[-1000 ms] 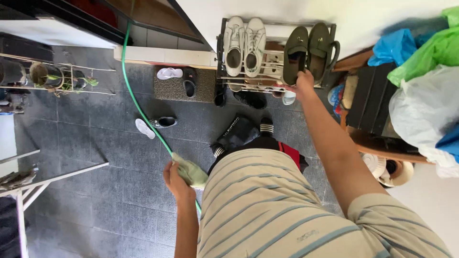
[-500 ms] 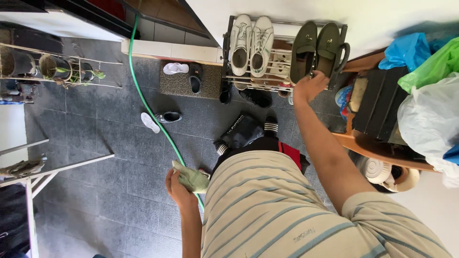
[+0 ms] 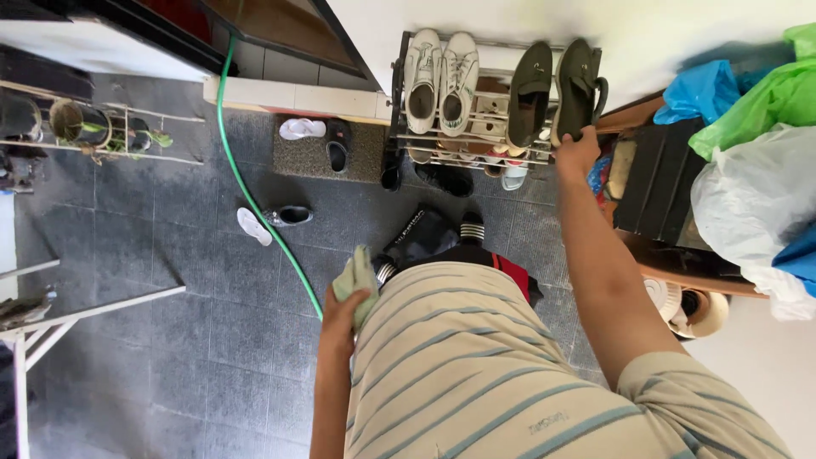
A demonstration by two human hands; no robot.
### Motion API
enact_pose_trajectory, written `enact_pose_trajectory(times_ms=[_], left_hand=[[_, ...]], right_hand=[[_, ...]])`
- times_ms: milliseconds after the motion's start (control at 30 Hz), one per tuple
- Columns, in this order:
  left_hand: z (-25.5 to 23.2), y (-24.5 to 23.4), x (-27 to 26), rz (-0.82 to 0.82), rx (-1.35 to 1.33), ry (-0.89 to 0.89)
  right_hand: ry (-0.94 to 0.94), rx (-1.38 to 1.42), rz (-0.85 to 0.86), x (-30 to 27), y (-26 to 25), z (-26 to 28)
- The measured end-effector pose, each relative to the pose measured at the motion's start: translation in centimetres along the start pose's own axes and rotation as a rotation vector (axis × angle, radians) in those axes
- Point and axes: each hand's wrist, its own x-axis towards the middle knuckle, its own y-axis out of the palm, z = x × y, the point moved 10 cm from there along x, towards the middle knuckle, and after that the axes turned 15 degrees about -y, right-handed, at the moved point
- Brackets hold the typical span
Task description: Cleaning multiple pairs of shoes from a rack and the floor using a cloth
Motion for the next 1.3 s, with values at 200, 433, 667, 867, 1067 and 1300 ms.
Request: enact_pose_trajectory(times_ms=[200, 433, 667, 867, 1067, 1300], left_hand=[[-3.8, 1.2, -0.6, 0.068, 0.015, 0.166], [-12.3, 6.4, -5.8, 0.397, -0.116, 0.579], [-22.5, 10.9, -21.7, 0.256, 0.140, 1.544], [-23.6, 11.2, -29.1, -0.001, 0.140, 1.939], [-19.6, 11.5, -31.8, 0.182, 0.203, 2.062], [-16.5, 8.9, -34.7, 0.578, 0.371, 2.101]], right_hand=[[0.085, 0.525, -0.140, -4.3, -3.0, 6.5], [-0.053, 0.562, -0.040, -14.9, -10.1, 27.1], [-0.427, 0.373, 0.161, -25.8, -10.9, 37.7], [-0.931, 0.268, 0.085, -31.7, -13.1, 46.9], [-0.992, 0.333, 0.015, -32.6, -14.7, 51.1], [-0.661, 0.473, 0.118, -31.2, -14.3, 47.1]])
